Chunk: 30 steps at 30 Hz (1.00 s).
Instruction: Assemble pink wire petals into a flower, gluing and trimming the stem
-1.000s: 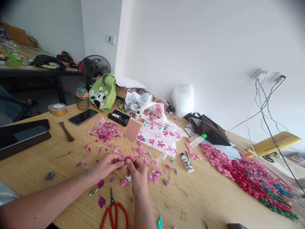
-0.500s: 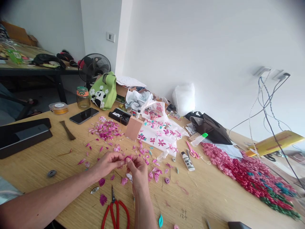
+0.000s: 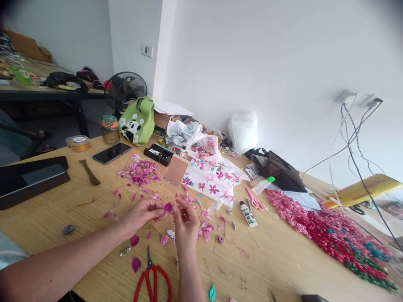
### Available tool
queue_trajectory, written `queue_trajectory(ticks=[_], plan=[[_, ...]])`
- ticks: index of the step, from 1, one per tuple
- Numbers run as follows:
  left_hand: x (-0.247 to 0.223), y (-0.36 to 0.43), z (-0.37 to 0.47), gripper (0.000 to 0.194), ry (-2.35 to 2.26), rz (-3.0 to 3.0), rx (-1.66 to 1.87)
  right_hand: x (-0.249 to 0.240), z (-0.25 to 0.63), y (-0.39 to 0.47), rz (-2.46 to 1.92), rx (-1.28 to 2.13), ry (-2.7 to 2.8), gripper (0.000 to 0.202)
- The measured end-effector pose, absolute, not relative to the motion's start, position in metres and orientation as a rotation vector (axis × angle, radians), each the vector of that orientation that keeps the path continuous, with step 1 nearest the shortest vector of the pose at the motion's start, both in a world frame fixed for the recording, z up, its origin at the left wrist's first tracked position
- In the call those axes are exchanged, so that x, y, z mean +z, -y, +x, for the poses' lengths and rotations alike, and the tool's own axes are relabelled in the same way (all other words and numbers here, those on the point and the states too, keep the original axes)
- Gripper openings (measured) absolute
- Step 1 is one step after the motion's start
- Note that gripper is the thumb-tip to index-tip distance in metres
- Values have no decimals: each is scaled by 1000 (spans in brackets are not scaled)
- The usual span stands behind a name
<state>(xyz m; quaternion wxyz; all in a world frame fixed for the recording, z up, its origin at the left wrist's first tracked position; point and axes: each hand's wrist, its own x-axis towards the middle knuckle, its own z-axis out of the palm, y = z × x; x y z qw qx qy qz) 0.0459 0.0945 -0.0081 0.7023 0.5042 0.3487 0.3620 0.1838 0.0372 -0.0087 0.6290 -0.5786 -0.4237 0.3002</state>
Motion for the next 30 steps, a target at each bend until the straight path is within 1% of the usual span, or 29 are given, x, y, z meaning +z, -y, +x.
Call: queue_trajectory(ticks=[4, 8, 10, 13, 18, 24, 30], plan=[[-14, -95, 48, 20, -766, 1127, 814, -9, 179, -37, -1431, 467, 1157, 17], [-13, -96, 49, 19, -778, 1093, 826, -9, 177, -36, -1446, 397, 1230, 15], [-11, -95, 47, 20, -784, 1060, 818, -10, 176, -35, -1454, 431, 1215, 15], [-8, -96, 45, 22, -786, 1005, 809, -12, 176, -35, -1466, 606, 1105, 20], [-8, -97, 44, 22, -782, 949, 840, -10, 176, -36, -1332, 833, 1009, 28], [-8, -98, 45, 21, -795, 946, 867, -14, 178, -40, -1292, 848, 963, 22], [-3, -98, 44, 18, -850, 978, 856, -13, 177, -39, -1307, 836, 963, 30]])
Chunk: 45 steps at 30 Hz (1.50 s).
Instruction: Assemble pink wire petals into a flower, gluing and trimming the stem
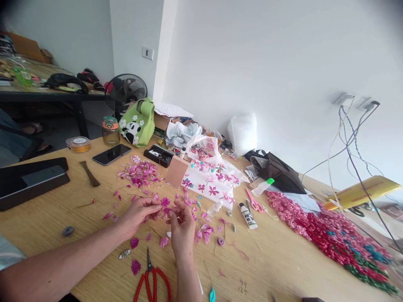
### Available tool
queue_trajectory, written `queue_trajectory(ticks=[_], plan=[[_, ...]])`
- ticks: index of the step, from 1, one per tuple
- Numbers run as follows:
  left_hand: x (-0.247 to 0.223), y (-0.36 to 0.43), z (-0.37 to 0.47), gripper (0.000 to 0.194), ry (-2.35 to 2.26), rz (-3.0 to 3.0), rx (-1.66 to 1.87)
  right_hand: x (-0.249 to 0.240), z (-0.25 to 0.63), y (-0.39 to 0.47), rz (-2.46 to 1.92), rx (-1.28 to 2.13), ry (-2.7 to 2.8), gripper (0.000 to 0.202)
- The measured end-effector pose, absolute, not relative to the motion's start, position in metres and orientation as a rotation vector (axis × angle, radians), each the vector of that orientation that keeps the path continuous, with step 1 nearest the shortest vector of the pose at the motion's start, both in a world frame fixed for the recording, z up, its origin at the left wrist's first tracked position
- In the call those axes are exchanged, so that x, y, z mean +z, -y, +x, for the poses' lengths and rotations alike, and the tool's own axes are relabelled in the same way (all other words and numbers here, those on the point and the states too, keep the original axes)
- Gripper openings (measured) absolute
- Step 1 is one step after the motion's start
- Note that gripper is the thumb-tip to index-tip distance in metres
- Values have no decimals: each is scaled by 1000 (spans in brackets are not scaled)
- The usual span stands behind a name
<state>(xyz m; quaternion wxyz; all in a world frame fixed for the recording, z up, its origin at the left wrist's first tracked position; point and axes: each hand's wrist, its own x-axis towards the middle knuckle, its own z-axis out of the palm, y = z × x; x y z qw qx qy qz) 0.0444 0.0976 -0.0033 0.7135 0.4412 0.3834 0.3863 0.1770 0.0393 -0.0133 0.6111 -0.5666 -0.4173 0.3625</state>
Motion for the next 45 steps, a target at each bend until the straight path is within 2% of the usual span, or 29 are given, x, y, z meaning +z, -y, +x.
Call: queue_trajectory(ticks=[11, 18, 22, 25, 30, 38, 45], plan=[[-5, -98, 45, 12, -953, 1080, 781, -12, 179, -38, -1465, 596, 1116, 25], [-10, -96, 47, 13, -880, 1149, 768, -13, 180, -39, -1489, 559, 1115, 14], [-11, -95, 46, 14, -837, 1167, 760, -15, 181, -39, -1506, 566, 1113, 15], [-10, -95, 46, 15, -820, 1178, 756, -14, 181, -40, -1496, 616, 1061, 21], [-9, -95, 46, 17, -815, 1201, 740, -16, 184, -42, -1348, 911, 903, 32], [-9, -94, 45, 21, -820, 1294, 730, -24, 189, -42, -1214, 1034, 818, 22], [-9, -94, 45, 24, -825, 1322, 751, -19, 187, -41, -1184, 1069, 797, 25]])
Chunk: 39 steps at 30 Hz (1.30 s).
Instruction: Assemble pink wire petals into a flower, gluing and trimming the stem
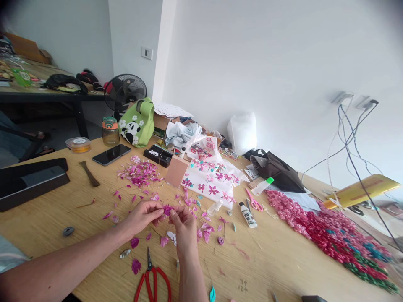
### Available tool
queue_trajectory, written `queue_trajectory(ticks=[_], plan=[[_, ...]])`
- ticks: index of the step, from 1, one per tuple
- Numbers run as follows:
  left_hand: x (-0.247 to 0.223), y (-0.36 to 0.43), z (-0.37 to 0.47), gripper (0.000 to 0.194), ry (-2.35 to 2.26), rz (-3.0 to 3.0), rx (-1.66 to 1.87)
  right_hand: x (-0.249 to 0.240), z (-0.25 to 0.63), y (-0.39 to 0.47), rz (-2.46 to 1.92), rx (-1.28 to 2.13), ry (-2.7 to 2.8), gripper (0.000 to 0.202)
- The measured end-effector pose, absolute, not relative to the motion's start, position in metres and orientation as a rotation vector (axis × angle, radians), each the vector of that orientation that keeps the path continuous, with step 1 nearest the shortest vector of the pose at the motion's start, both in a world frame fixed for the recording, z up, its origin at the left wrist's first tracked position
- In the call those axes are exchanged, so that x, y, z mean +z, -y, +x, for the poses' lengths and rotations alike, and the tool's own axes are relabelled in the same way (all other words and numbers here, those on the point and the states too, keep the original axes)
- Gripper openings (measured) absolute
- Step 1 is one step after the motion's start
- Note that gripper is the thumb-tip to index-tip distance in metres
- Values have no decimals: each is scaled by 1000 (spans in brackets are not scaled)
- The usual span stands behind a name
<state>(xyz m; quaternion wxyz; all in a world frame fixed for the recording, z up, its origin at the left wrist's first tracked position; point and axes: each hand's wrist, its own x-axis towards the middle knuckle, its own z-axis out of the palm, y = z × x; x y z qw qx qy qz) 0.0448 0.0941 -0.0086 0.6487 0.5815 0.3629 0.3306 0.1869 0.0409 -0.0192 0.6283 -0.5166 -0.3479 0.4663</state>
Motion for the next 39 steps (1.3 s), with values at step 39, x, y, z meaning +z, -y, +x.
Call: queue_trajectory(ticks=[39], plan=[[-9, -93, 46, 23, -802, 1234, 665, -17, 185, -42, -1330, 938, 923, 28]])
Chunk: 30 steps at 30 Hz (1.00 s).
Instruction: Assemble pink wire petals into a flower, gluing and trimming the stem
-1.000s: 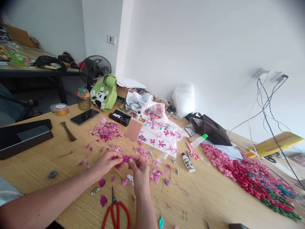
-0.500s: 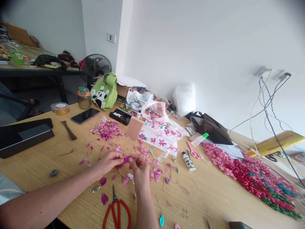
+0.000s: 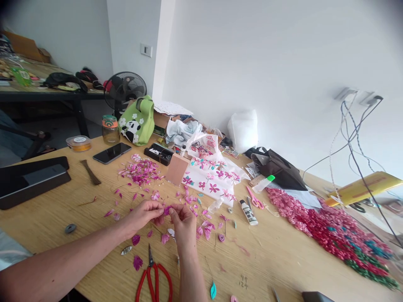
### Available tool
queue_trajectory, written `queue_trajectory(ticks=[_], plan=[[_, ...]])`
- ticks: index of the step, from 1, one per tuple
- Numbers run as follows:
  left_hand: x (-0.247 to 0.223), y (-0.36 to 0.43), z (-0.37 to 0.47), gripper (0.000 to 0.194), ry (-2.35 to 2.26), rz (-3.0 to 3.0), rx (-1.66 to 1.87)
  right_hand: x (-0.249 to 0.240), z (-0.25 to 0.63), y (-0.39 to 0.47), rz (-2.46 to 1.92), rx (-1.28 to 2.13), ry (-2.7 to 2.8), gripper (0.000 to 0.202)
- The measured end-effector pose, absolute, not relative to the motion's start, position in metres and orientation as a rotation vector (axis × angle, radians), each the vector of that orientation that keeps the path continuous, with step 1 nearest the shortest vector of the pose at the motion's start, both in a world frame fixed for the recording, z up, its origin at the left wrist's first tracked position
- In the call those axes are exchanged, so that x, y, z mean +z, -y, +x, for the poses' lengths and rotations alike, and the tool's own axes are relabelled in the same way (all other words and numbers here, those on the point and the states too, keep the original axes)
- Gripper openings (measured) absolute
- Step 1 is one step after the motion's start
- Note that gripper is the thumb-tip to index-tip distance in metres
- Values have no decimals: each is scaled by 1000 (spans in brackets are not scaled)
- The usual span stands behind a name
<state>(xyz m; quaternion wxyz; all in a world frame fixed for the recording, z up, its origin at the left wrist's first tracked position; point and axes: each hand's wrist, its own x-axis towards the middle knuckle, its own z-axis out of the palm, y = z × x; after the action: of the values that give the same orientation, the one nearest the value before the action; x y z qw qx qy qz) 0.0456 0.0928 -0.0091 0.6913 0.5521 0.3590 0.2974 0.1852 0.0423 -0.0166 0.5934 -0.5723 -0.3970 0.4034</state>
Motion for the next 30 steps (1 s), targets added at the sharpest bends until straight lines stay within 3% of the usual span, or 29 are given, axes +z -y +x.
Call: queue_trajectory(ticks=[10, 13, 19, 30], plan=[[-7, -94, 45, 25, -803, 1337, 707, -17, 185, -42, -1368, 879, 957, 31], [-6, -94, 43, 23, -796, 1382, 699, -13, 185, -40, -1348, 981, 933, 37], [-9, -95, 41, 17, -797, 1499, 680, -9, 186, -38, -1268, 1145, 980, 29], [-10, -97, 40, 20, -722, 1573, 689, -7, 176, -37, -1390, 842, 1065, 24]])
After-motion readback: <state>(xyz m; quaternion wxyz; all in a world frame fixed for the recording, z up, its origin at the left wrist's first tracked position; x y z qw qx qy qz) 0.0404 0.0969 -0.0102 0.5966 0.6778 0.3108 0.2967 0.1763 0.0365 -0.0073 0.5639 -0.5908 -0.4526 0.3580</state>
